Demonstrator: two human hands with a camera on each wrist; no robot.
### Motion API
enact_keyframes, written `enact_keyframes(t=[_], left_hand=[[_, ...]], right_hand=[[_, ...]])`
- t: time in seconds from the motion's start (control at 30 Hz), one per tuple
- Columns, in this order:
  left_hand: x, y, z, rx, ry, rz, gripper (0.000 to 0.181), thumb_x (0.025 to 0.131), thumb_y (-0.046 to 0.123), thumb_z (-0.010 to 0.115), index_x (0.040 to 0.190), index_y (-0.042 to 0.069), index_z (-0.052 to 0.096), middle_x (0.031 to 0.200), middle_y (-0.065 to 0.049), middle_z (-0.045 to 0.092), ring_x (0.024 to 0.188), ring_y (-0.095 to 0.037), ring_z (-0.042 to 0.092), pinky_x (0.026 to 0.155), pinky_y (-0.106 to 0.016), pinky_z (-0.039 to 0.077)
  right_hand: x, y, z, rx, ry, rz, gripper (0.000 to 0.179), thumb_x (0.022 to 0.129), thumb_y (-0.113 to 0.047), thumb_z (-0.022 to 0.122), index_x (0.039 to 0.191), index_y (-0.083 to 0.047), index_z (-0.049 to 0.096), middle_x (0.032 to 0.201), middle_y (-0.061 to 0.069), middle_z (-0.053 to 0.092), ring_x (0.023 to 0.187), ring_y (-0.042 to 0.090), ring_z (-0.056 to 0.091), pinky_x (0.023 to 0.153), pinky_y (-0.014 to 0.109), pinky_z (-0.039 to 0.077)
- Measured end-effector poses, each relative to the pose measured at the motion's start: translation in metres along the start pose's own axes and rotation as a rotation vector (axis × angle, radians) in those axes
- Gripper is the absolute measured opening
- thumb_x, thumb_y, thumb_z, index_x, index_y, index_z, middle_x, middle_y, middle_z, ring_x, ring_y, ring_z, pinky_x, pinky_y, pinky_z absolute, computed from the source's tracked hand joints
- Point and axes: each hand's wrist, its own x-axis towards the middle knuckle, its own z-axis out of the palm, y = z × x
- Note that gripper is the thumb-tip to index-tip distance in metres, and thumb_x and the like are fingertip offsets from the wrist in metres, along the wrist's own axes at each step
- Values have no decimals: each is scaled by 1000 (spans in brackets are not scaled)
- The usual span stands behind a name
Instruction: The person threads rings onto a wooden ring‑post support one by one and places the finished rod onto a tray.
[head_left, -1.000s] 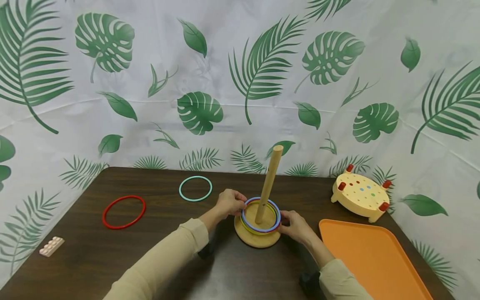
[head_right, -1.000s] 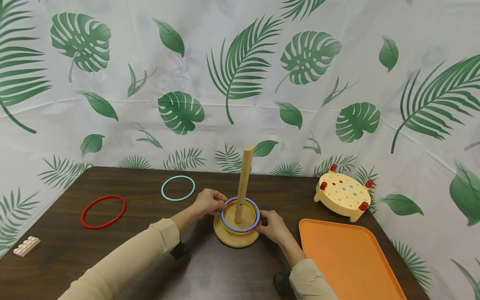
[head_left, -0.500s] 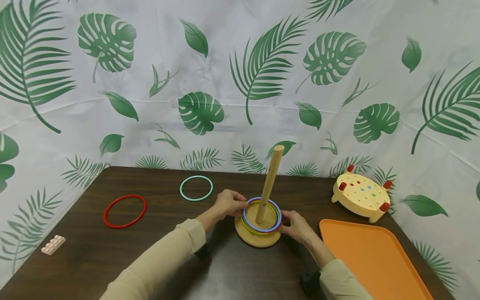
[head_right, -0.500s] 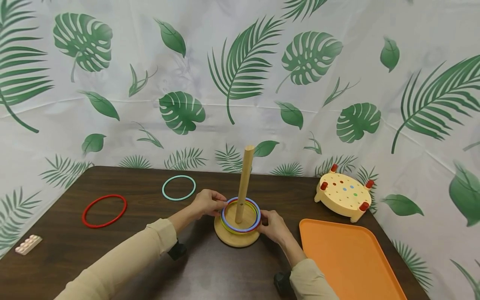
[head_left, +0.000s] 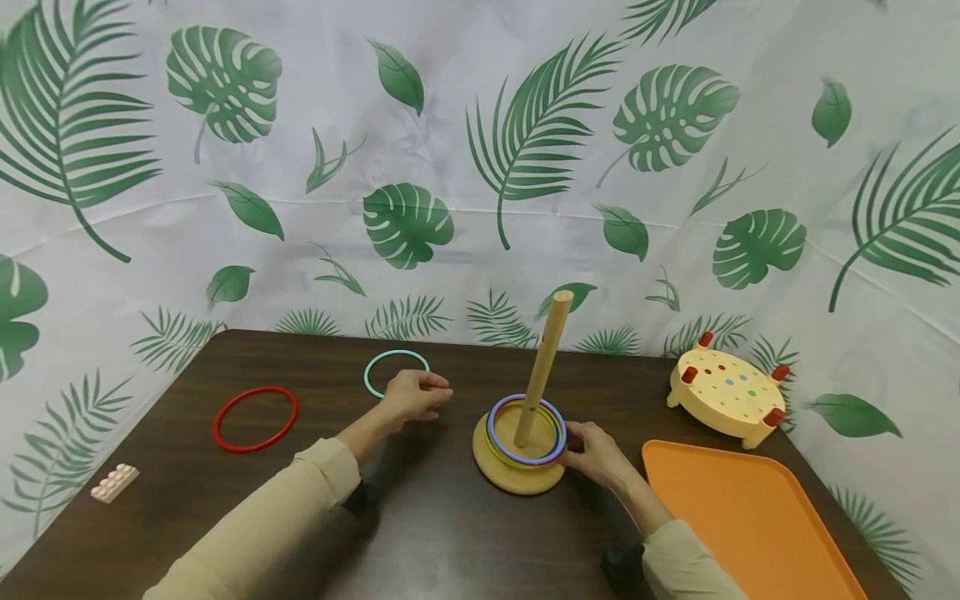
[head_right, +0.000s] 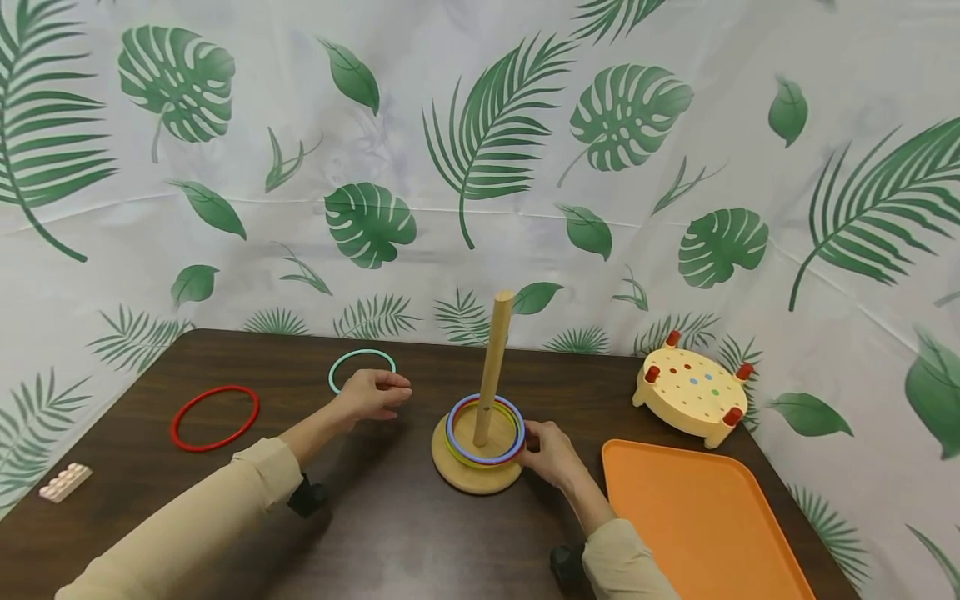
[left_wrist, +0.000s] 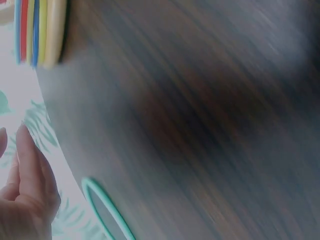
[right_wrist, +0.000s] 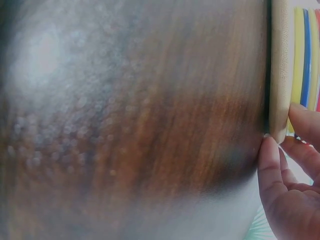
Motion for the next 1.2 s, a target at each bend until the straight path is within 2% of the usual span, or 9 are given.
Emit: enact_keyframes(t=[0.1,0.23,0.47,0.73,0.87,1.03,1.2], left_hand=[[-2,-8,-19,17,8,33,30,90,8,61,114,-9,60,107,-20,65,105,-36,61,76,-37,58],[-7,-18,-47,39,53,53,32,90,9,61,115,-10,58,108,-22,64,101,-36,62,78,-39,58],[-18,-31,-92,91,128,30,37,91,13,62,120,-10,56,113,-23,61,102,-33,61,80,-39,57],[-30,-50,-137,114,145,-12,46,93,19,60,125,-12,50,124,-29,53,111,-37,57,83,-39,55],[-36,-58,-158,134,154,-30,48,93,21,60,126,-12,49,123,-29,53,100,-27,63,80,-36,57],[-44,-67,-183,154,191,-38,51,92,21,62,125,-15,48,107,-20,63,79,-11,67,73,-33,59],[-49,-78,-205,166,242,-67,53,90,22,64,123,-16,48,89,-3,65,72,-12,68,68,-32,59]], right_hand=[[0,-1,0,-3,1,1,39,76,-1,70,114,7,62,94,13,70,88,26,66,76,32,54],[-1,-2,1,1,2,2,40,76,-1,71,114,8,61,95,13,69,88,26,66,77,35,55],[-3,-3,1,16,7,16,43,76,-1,72,115,9,60,98,16,67,90,30,66,78,41,55],[-3,-4,2,-4,20,32,42,75,-3,73,114,7,61,96,13,69,90,28,66,82,43,54],[-3,-4,2,-2,18,30,42,75,-3,73,113,7,62,95,13,69,89,28,66,81,42,54],[-2,-5,2,0,9,32,41,75,-2,72,113,8,61,95,13,68,89,27,65,80,38,54],[-1,-4,1,-1,2,22,38,77,-2,71,112,7,62,95,13,69,89,26,65,78,33,54]])
